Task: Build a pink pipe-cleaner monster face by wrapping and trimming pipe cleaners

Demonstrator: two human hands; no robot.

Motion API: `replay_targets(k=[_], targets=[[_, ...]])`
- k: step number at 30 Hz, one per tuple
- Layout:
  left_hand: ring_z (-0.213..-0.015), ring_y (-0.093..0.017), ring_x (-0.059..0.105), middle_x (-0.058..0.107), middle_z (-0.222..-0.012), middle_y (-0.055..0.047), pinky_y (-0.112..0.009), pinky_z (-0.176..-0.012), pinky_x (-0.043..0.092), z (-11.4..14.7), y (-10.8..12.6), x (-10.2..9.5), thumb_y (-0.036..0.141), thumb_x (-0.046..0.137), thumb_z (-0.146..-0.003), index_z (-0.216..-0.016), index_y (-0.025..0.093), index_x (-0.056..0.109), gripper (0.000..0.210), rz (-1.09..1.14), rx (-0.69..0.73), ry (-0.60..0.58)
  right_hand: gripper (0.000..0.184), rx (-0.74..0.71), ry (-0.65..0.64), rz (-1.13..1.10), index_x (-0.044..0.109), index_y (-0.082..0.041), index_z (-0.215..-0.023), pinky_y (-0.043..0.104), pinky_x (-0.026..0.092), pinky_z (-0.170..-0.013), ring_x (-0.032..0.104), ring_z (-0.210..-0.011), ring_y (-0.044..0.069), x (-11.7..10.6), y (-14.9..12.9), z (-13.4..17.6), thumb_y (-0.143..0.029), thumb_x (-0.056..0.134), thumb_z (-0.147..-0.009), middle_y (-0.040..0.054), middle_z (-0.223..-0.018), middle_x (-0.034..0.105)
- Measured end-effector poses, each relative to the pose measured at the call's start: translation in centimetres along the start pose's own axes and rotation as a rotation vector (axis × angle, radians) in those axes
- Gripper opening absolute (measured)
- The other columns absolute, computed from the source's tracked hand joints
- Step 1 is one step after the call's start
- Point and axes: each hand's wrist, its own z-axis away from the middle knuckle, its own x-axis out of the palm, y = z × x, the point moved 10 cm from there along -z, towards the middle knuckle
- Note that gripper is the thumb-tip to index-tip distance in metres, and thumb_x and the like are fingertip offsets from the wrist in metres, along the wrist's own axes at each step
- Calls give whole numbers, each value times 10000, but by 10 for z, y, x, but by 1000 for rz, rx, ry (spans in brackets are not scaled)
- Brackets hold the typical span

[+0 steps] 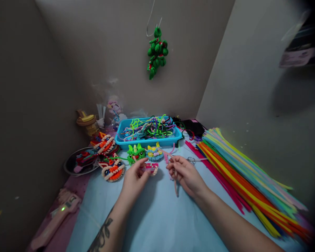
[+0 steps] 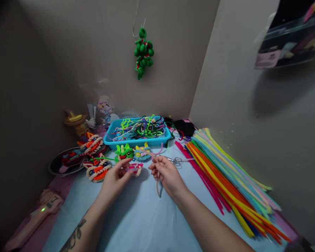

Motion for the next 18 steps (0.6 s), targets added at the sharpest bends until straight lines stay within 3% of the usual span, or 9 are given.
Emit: replay_targets(k=[6, 8, 11, 15, 18], targets=[[-547, -122, 482, 612, -698, -15, -223, -532, 387, -1, 7, -13, 290, 707, -666, -810, 181, 714, 181, -59, 98, 119, 340, -48, -41, 160, 552, -193, -867, 190, 162, -384, 236, -384, 57, 6, 3, 2, -523, 576, -789, -83, -519, 411], [-554, -125, 484, 611, -702, -20, -227, -544, 389, -2, 9, -16, 290, 707, -667, -751, 186, 722, 135, -42, 109, 135, 381, -95, -46, 284, 576, -186, -825, 198, 185, -389, 257, -396, 74, 7, 1, 3, -562, 516, -821, -81, -484, 364], [-570, -130, 501, 614, -693, -20, -219, -538, 383, -2, 7, -17, 284, 707, -668, -762, 187, 727, 137, 29, 88, 139, 373, -218, -27, 479, 611, -179, -740, 217, 276, -425, 362, -446, 97, 8, -14, 8, -526, 515, -839, -46, -506, 422], [-522, -129, 530, 638, -662, -17, -212, -479, 384, -1, -10, -5, 352, 703, -684, -856, 162, 689, 257, 137, -64, 57, 244, -508, 81, 697, 619, -189, -679, 252, 387, -534, 508, -592, 142, 11, -51, 27, -356, 554, -844, 8, -632, 549], [-520, -146, 586, 676, -708, -34, -221, -453, 414, 1, -17, 4, 415, 700, -683, -868, 150, 659, 325, 197, -155, 0, 170, -712, 68, 849, 626, -202, -697, 267, 413, -578, 540, -638, 154, 26, -67, 44, -240, 547, -844, 19, -664, 582]])
